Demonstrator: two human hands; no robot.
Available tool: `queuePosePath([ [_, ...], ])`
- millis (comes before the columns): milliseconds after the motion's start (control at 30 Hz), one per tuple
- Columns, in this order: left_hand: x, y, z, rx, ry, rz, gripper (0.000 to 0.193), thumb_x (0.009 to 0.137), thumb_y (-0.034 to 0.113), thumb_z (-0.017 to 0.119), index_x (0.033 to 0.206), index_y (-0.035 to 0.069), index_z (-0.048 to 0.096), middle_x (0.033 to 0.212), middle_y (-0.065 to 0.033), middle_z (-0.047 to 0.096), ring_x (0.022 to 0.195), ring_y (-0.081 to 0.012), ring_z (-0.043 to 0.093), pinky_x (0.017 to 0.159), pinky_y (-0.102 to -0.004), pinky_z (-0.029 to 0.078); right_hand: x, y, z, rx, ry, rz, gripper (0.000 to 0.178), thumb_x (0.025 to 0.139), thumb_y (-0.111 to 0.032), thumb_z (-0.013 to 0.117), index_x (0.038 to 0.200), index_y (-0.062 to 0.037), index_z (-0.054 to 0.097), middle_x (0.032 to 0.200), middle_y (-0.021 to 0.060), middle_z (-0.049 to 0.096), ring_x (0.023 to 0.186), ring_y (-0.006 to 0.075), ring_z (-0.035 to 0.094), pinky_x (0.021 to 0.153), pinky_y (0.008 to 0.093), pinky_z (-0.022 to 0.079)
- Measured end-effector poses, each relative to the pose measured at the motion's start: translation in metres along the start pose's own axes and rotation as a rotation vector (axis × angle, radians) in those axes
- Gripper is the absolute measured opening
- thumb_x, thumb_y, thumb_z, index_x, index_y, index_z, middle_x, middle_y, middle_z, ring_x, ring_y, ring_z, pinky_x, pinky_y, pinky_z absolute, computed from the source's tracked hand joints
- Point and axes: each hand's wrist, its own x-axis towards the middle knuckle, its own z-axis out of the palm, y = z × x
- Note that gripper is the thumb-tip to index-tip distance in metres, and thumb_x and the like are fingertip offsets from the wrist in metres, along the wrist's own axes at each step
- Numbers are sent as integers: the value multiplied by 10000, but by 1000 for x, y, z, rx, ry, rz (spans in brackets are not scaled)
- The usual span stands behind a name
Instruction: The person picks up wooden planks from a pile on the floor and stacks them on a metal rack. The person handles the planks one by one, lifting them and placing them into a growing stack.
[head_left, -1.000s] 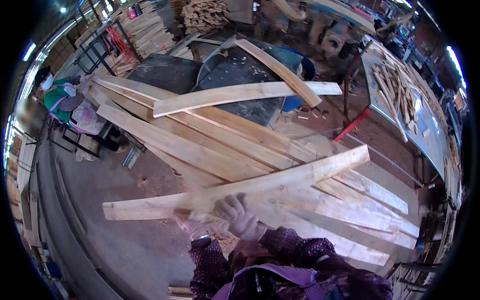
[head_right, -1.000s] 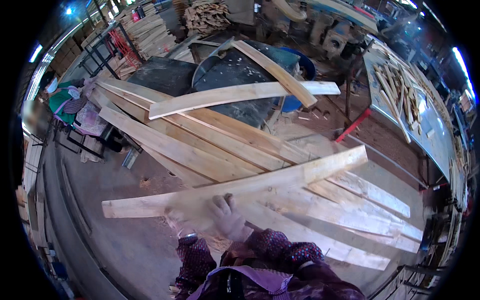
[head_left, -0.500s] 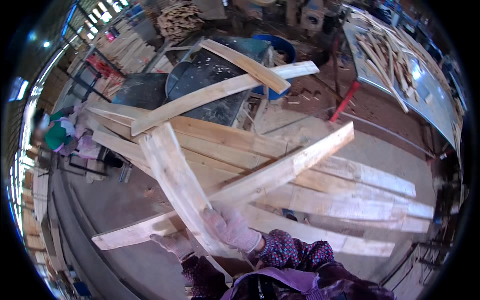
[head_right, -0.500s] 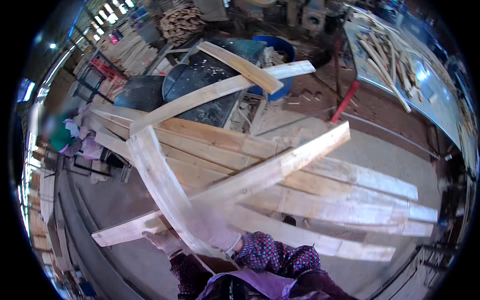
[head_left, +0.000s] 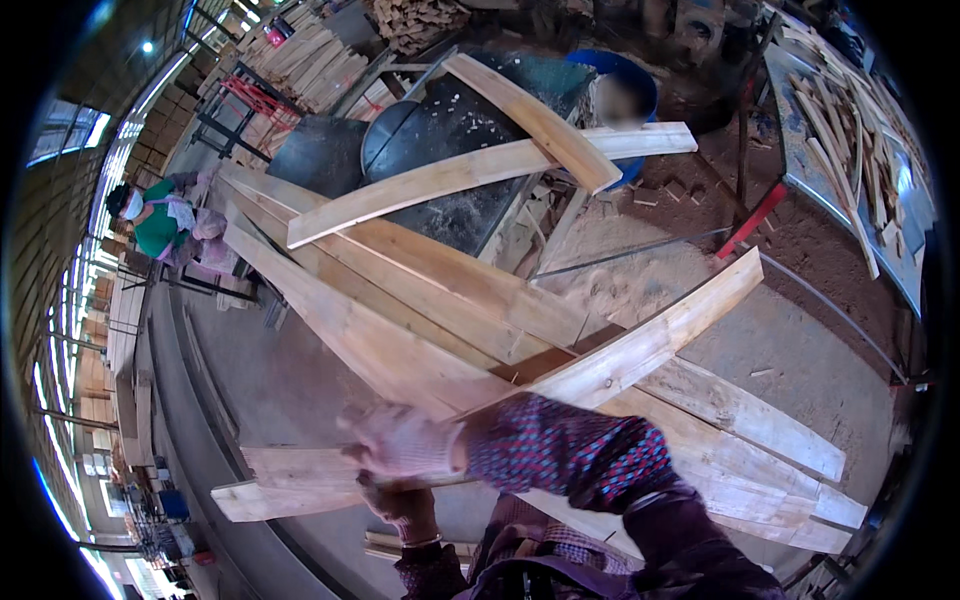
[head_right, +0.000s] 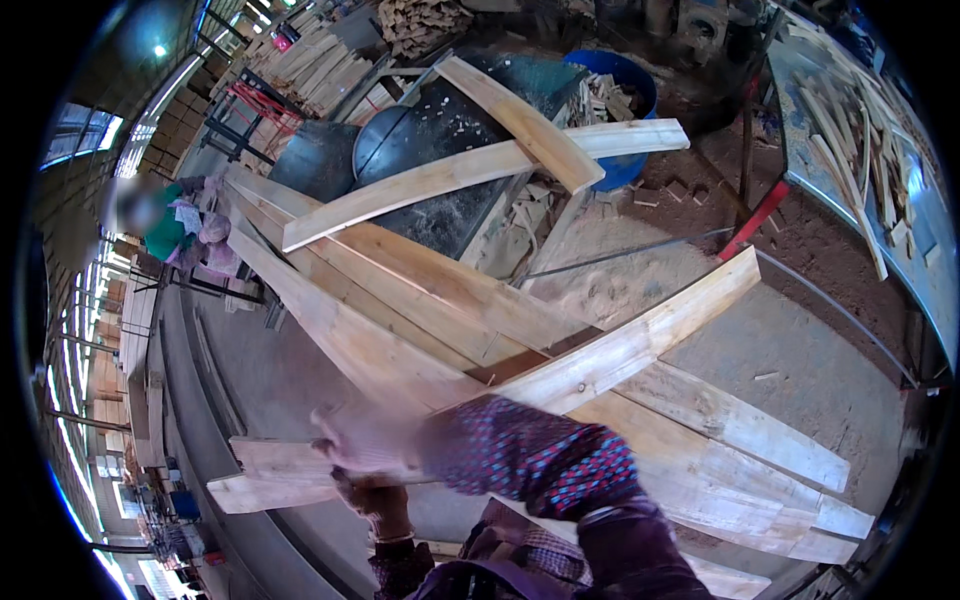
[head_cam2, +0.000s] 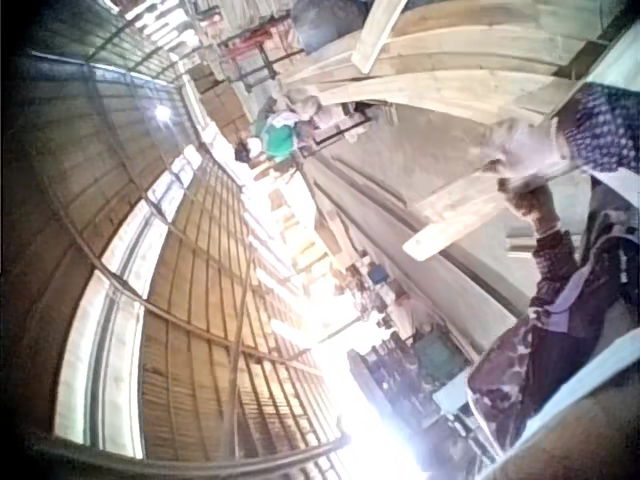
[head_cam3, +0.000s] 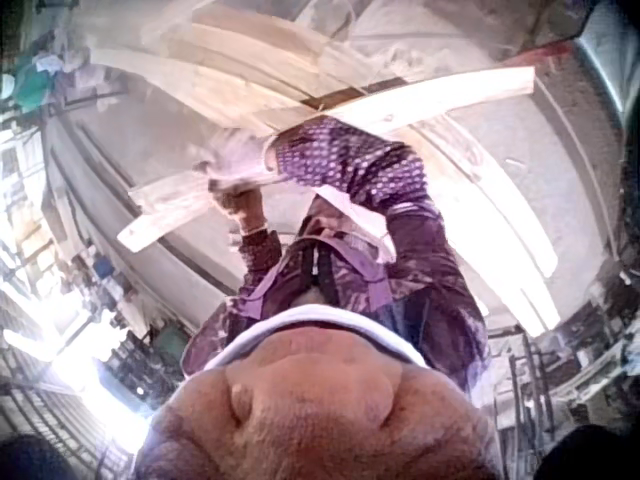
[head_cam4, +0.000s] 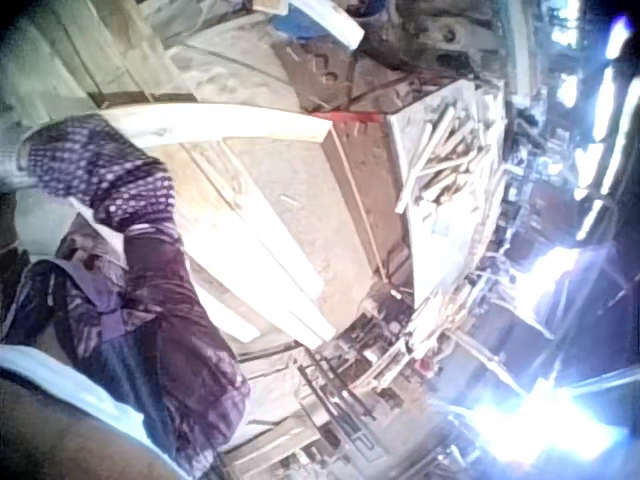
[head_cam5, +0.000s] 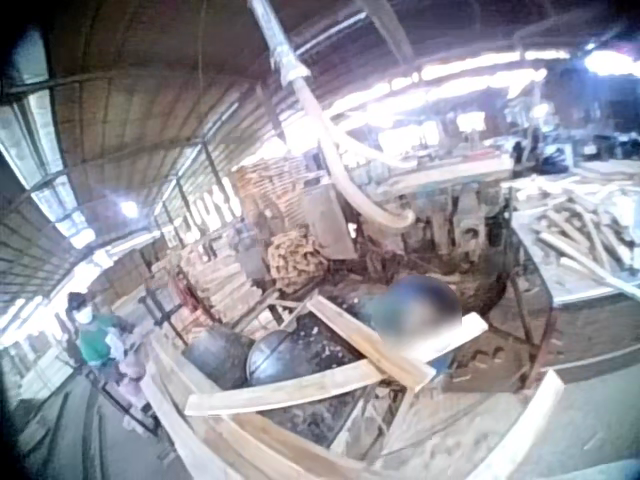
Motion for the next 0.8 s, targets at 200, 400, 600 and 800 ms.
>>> queuePosePath([
  [200,-14,-8,-33,87,365,-64,590,877,576,589,1319,187,556,1275,-58,578,1159,-252,555,998,-453,470,-52,140,-159,-617,371,212,388,836,-397,584,897,-23,666,954,214,651,840,353,643,753,449,525],
  [400,0,-33,-60,142,432,-124,642,840,615,604,1326,198,562,1306,-64,575,1171,-272,561,995,-498,474,-104,258,-171,254,-106,687,619,872,-559,580,1080,19,660,913,202,687,922,309,663,815,402,502],
  [600,15,-29,-65,215,401,-163,655,869,591,553,1391,198,508,1341,-114,545,1215,-346,525,1033,-561,424,-99,206,-173,-34,-292,566,661,856,-606,541,1093,-3,674,1015,247,676,994,382,645,882,442,494],
  [800,38,-31,-58,207,328,-147,662,884,565,556,1377,126,514,1332,-113,554,1198,-308,539,1043,-507,422,-36,240,-299,-909,528,223,773,734,-538,684,1198,62,534,941,231,661,874,372,661,747,458,526],
])
